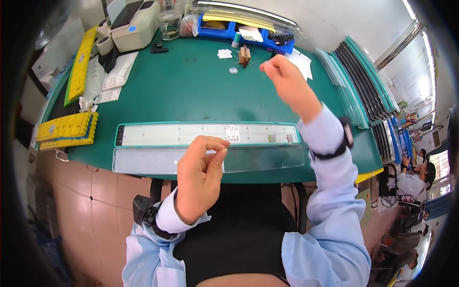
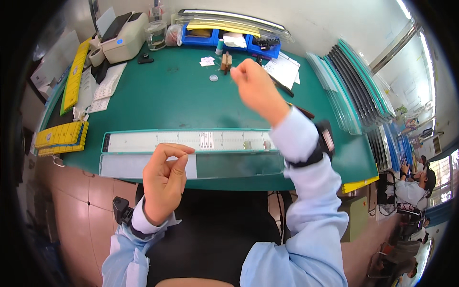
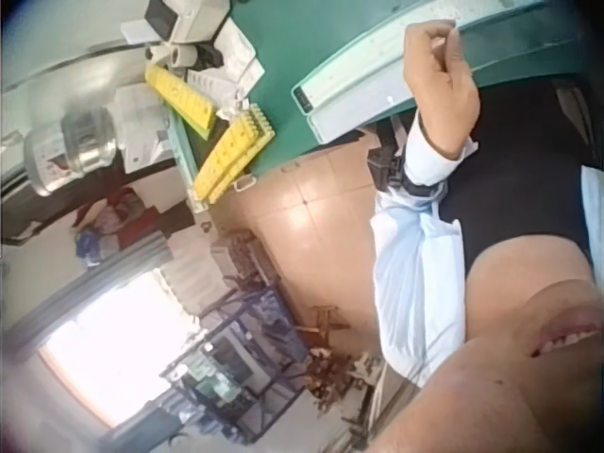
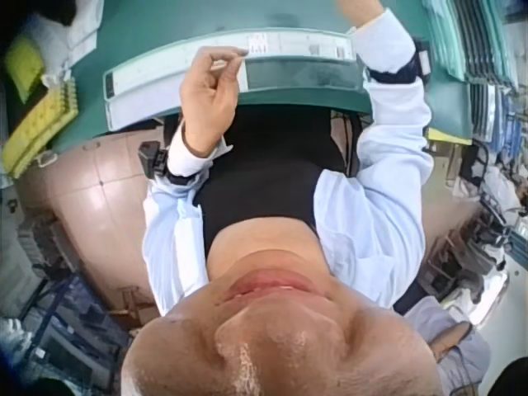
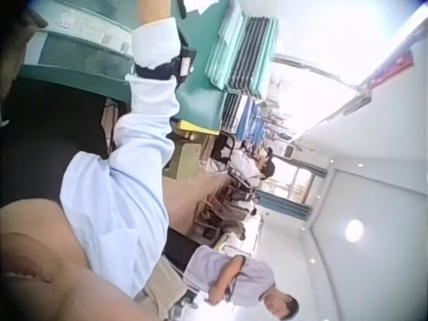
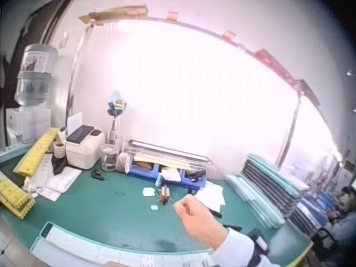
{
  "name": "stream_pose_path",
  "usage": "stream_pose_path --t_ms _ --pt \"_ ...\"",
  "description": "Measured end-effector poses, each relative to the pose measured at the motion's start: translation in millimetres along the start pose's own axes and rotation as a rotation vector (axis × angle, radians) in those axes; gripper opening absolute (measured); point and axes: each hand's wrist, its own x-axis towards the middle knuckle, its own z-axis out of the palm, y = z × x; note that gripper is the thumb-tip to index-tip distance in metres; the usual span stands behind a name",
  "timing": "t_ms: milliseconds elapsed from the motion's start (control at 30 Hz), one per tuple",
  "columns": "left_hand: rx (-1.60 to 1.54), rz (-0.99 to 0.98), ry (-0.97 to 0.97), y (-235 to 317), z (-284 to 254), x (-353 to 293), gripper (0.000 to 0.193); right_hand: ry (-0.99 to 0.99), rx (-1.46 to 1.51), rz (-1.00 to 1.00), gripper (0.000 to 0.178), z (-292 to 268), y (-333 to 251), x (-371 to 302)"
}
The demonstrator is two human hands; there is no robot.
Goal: Assembling small metal components by picking pieces from a tray and using pliers to manipulate them.
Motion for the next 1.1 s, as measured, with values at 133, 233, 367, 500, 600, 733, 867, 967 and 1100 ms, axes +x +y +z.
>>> stream_pose_path --t_ms 133,233,367,500,600,733,867,967,1100 --pt "-0.342 -0.437 -0.161 6 -14 15 0.007 -0.137 0.203 0.212 0.022 16 61 77" --pt "-0.287 -0.502 -0.208 5 -17 18 0.007 -0.224 0.239 0.328 0.024 35 91 103" --pt "-0.168 -0.463 -0.197 1 -16 15 0.007 -0.204 0.263 0.320 0.024 47 102 118" --pt "-0.148 -0.474 -0.182 -1 -15 15 0.005 -0.187 0.229 0.325 0.026 45 100 125" --pt "0.003 -0.405 -0.199 -3 -16 15 0.006 -0.154 0.290 0.418 0.021 40 98 134" --pt "0.294 -0.220 -0.323 -11 -24 14 0.006 -0.115 0.337 0.544 0.017 37 90 138" --pt "0.035 -0.386 -0.294 4 -22 17 0.004 -0.002 0.182 0.171 0.016 33 56 102" --pt "-0.354 -0.463 -0.152 14 -17 15 0.008 -0.434 0.415 0.039 0.013 12 -14 31" --pt "-0.685 -0.489 -0.077 9 -17 10 0.013 -0.677 0.401 -0.296 0.013 15 -63 -50"
